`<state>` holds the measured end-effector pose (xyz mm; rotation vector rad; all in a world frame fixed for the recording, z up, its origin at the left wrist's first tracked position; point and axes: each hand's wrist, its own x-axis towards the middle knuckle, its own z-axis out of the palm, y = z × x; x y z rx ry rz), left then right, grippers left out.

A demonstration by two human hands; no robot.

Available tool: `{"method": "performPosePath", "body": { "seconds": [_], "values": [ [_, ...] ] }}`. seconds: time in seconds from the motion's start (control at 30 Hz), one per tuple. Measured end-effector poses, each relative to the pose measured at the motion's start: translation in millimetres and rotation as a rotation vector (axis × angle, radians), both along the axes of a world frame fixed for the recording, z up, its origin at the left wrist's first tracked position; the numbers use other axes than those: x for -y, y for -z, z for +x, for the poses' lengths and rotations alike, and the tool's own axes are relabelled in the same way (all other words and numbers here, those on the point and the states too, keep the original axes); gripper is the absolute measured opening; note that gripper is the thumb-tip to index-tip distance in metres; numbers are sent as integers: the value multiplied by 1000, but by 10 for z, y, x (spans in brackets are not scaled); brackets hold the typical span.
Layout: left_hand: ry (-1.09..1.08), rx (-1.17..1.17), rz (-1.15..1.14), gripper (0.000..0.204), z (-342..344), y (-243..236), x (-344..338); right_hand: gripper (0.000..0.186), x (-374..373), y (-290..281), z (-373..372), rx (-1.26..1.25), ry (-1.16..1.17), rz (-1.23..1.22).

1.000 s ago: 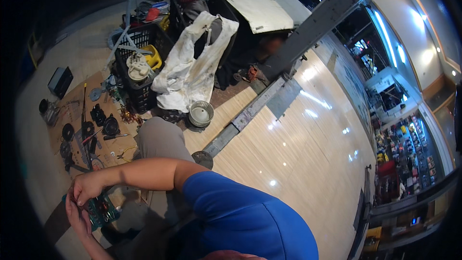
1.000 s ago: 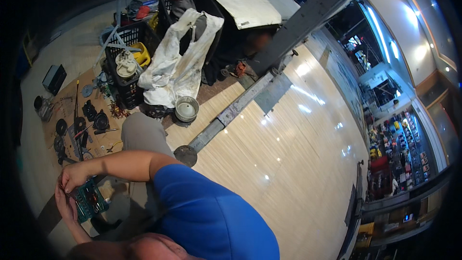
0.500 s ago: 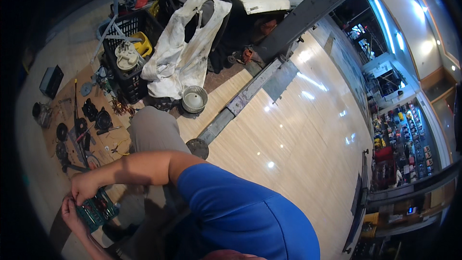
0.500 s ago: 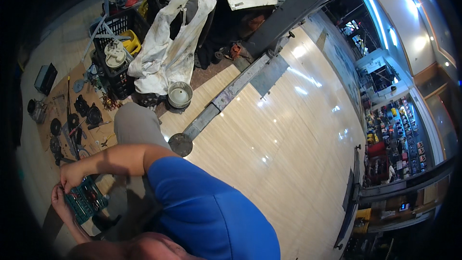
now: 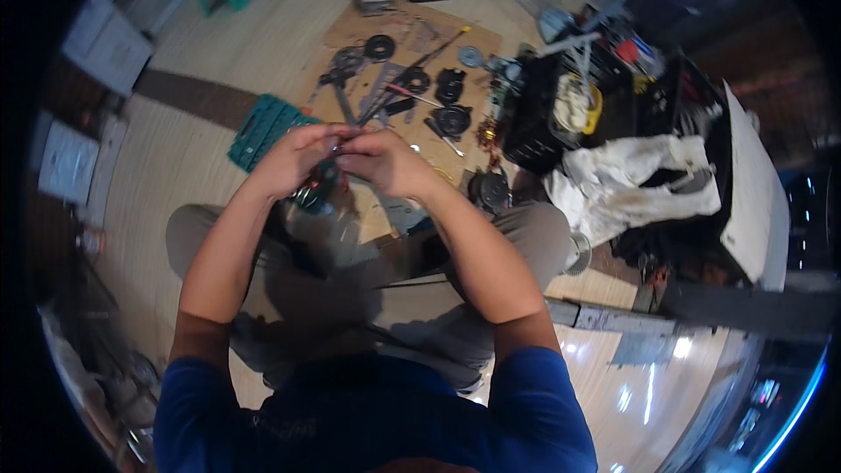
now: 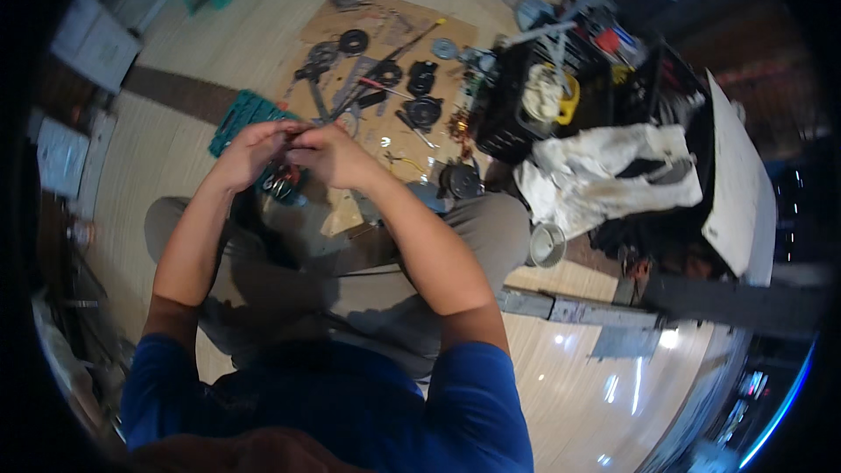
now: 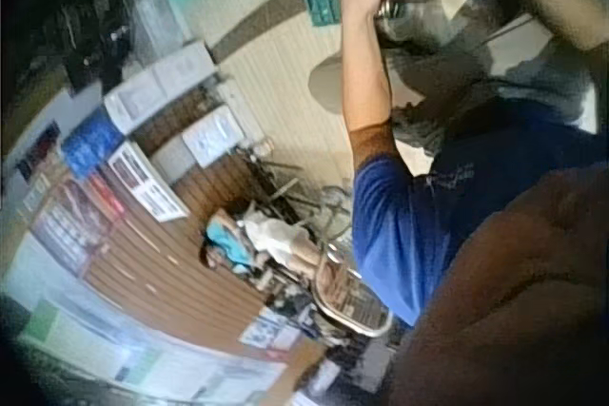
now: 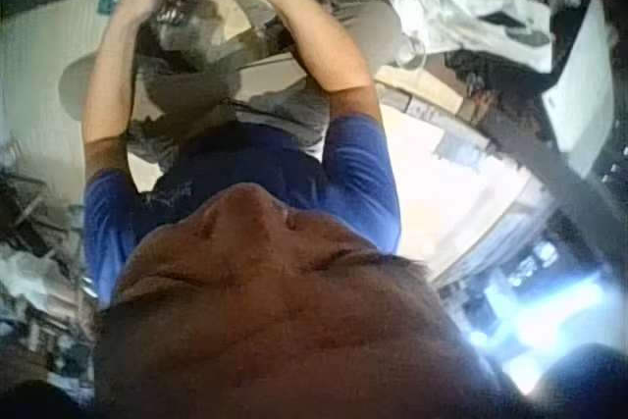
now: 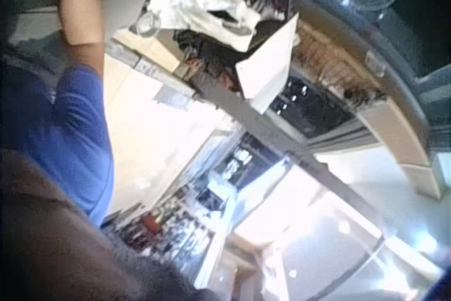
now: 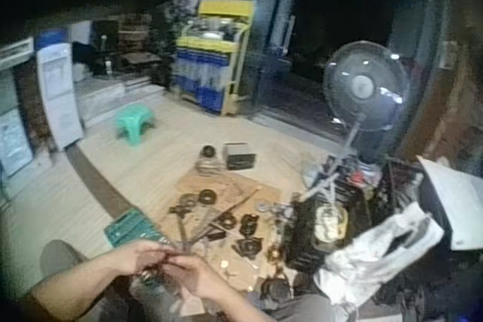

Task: The person manipulates wires, a circuit board, and a copper coil component while sitting on the floor, using pliers to twist or cut wires.

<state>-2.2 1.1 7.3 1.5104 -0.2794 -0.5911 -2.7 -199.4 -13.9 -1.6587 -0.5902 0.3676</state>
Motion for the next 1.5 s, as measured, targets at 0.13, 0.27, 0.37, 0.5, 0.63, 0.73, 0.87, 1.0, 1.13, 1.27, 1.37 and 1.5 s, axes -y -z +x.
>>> {"method": "performPosePath", "body": {
  "seconds": [0.13, 0.27, 0.37, 0.5, 0.63, 0.73, 0.87, 1.0, 1.13, 1.27, 1.37, 1.5],
  "values": [
    [24, -174, -226, 28, 16, 51, -42, 17, -115, -125, -51, -230, -9, 15],
    [-38, -7, -210, 26, 54, 64, -58, 15, -138, -162, -34, -177, 71, -208],
    [-112, 77, -39, 22, 44, 12, -39, 16, -132, -163, -51, 16, 75, -230],
    [-228, 114, 51, 15, -12, -81, 28, 16, -164, -206, -105, 117, 110, -256],
    [-302, 75, 134, 14, -42, -141, 73, 15, -241, -231, -153, 244, 226, -324],
    [-358, 42, 151, 14, -65, -133, 108, 17, -294, -192, -177, 373, 300, -384],
    [-345, 82, 29, 18, -26, -90, 118, 20, -270, -120, -145, 174, 282, -315],
    [-224, -6, -130, 20, -4, -60, 59, 20, -244, -85, -109, -122, 163, -121],
    [-329, 120, 61, 19, -27, -60, 61, 19, -270, -93, -151, 31, 212, -235],
    [-395, 121, 109, 16, -51, -93, 101, 17, -301, -115, -184, 313, 276, -376],
    [-415, 122, 156, 16, -61, -92, 108, 15, -332, -113, -188, 398, 310, -408],
    [-350, 169, 106, 15, -2, -27, 60, 15, -312, -87, -171, 247, 291, -388]
  ]
}}
